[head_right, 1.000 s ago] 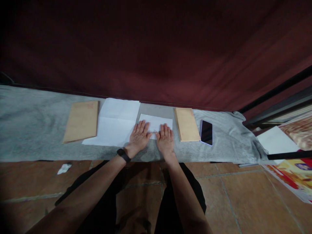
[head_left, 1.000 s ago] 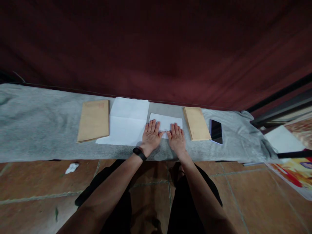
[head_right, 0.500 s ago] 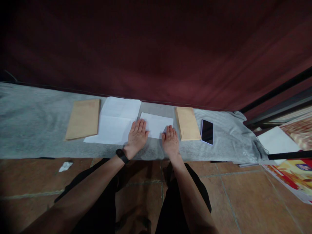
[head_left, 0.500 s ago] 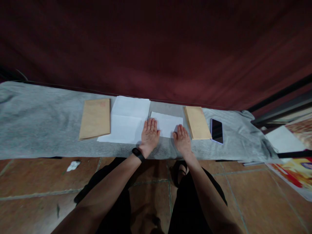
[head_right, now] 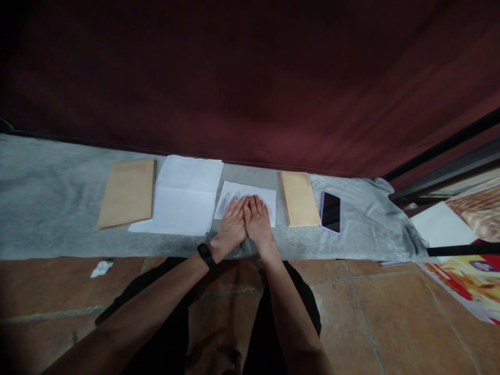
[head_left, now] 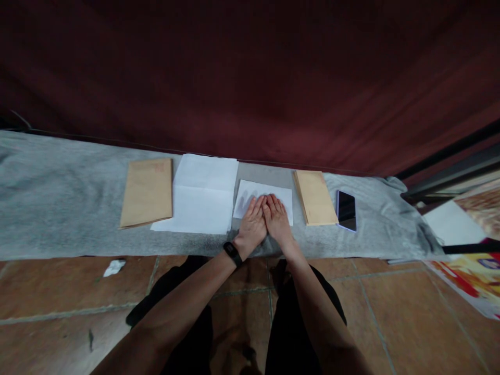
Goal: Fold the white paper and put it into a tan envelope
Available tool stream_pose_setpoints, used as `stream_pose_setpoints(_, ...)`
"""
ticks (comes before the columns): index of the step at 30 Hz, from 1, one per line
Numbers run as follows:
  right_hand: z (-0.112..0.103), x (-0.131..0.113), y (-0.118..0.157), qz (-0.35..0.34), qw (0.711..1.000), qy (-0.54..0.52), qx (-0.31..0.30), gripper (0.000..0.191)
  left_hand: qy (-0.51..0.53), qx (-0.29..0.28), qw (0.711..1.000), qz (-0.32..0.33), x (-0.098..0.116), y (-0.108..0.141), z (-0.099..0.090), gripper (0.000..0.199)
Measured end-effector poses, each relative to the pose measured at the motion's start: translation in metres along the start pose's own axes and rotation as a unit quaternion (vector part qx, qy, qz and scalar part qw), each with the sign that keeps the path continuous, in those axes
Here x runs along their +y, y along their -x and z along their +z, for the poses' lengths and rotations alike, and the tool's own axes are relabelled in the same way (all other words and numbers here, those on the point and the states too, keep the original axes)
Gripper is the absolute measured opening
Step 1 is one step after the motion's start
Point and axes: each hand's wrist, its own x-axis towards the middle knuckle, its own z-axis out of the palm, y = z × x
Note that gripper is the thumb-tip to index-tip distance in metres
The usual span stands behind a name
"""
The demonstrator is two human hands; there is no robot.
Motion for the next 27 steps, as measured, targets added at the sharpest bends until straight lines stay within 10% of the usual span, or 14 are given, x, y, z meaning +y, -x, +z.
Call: stream_pose_setpoints(27, -0.007, 0.012, -0.006, -0.022, 0.996, 0.070, -0.046, 0.051, 0.055, 0.008, 0.998, -0.033, -0.009, 0.002, 0.006, 0.056)
